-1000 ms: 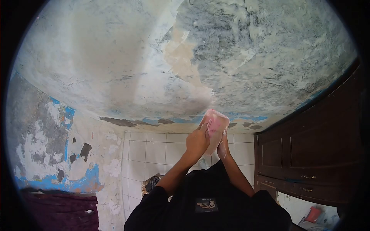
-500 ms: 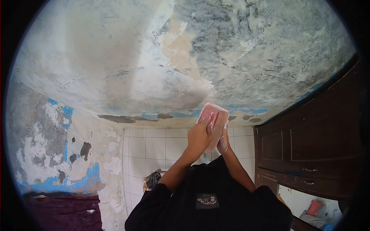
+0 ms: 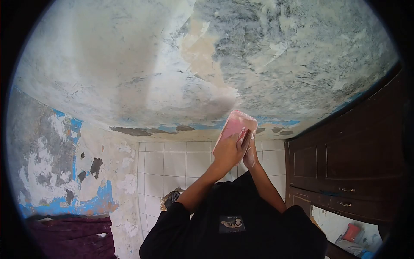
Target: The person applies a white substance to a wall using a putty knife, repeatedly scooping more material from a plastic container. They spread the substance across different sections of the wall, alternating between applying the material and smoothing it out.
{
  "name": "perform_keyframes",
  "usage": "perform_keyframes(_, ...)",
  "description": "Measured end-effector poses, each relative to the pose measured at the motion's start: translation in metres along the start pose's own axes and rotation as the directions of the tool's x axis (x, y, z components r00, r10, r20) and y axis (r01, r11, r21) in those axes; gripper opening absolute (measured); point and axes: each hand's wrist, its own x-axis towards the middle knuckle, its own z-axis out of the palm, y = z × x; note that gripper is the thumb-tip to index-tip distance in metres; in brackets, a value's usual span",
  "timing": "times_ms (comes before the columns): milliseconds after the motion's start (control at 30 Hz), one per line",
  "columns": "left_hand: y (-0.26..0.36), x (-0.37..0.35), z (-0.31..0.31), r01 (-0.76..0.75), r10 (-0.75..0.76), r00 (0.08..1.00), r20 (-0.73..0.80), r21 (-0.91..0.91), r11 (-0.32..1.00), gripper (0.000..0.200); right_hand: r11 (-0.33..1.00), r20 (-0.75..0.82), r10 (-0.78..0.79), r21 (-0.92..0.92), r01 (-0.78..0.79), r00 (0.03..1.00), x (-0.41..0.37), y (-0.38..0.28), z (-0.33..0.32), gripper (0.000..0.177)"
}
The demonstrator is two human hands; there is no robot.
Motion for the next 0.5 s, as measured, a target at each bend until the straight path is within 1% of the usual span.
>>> perform_keyframes(33, -0.001, -0.002, 0.009, -0.002, 0.002, 1.000, 0.002, 0.018, 1.000, 0.019, 1.000, -0.033, -0.011, -0.020, 0.010, 0.999, 0.001, -0.003, 0.005, 0.082)
perform_keyframes(133, -0.010, -0.001, 0.028, 0.009, -0.008, 1.000, -0.001, 0.068, 0.998, 0.020, 0.998, 0.012, 0.032, 0.045, -0.033, 0.999, 0.003, -0.001, 0.003, 0.080)
perform_keyframes(167, -0.013, -0.001, 0.032, 0.016, -0.015, 1.000, -0.005, 0.082, 0.997, 0.020, 0.999, -0.012, 0.044, 0.012, -0.044, 0.999, 0.002, 0.003, 0.000, 0.080)
perform_keyframes(233, -0.002, 0.003, 0.015, 0.014, -0.011, 0.999, -0.048, 0.068, 0.998, 0.020, 0.996, -0.058, 0.063, -0.058, -0.066, 0.996, 0.003, 0.010, -0.005, 0.079)
perform_keyframes(300, -0.003, 0.007, 0.006, 0.006, -0.001, 0.997, -0.082, 0.062, 0.998, 0.020, 0.990, -0.022, 0.010, -0.138, -0.013, 1.000, -0.001, 0.010, -0.006, 0.079)
perform_keyframes(367, -0.012, 0.008, 0.006, -0.003, 0.010, 0.994, -0.109, 0.064, 0.998, 0.022, 0.986, -0.008, -0.017, -0.167, 0.015, 1.000, -0.005, 0.010, -0.005, 0.080)
perform_keyframes(467, -0.011, 0.010, -0.013, 0.017, -0.016, 0.999, -0.050, 0.009, 1.000, 0.023, 0.989, -0.022, -0.032, -0.146, 0.028, 0.999, -0.005, 0.004, 0.001, 0.080)
perform_keyframes(500, -0.008, 0.013, -0.018, 0.030, -0.028, 0.997, -0.066, 0.025, 0.999, 0.023, 0.988, -0.030, -0.036, -0.149, 0.031, 0.999, -0.007, -0.007, 0.008, 0.080)
